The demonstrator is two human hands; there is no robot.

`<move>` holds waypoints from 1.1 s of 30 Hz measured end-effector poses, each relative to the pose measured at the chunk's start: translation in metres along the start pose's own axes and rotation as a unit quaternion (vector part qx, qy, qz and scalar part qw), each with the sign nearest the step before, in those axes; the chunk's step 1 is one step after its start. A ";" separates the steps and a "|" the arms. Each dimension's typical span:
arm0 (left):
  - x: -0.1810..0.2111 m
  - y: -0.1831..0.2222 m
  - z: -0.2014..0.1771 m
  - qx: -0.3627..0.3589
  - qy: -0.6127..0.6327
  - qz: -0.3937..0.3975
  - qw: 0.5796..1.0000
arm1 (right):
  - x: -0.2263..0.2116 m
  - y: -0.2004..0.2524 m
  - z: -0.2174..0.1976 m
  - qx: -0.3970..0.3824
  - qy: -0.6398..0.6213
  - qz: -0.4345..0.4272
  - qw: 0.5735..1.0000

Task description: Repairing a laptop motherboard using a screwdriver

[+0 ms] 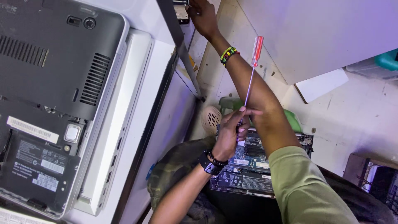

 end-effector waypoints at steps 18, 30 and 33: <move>-0.003 -0.002 -0.004 0.000 0.021 -0.010 1.000 | 0.002 0.009 0.008 -0.031 -0.137 -0.010 0.990; 0.002 -0.001 -0.002 -0.018 -0.009 0.014 1.000 | -0.002 0.005 0.008 -0.001 -0.149 0.017 0.989; -0.006 -0.004 -0.002 0.015 0.022 0.006 1.000 | -0.006 0.021 -0.012 -0.015 -0.161 0.013 0.987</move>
Point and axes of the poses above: each hand's wrist, its own y-axis away from the middle knuckle, its own z-axis out of the palm, x = y × z, the point moved 4 cm from there along -y, towards the middle knuckle, and after that the axes turned 4 degrees about z, right-handed, at the moved point
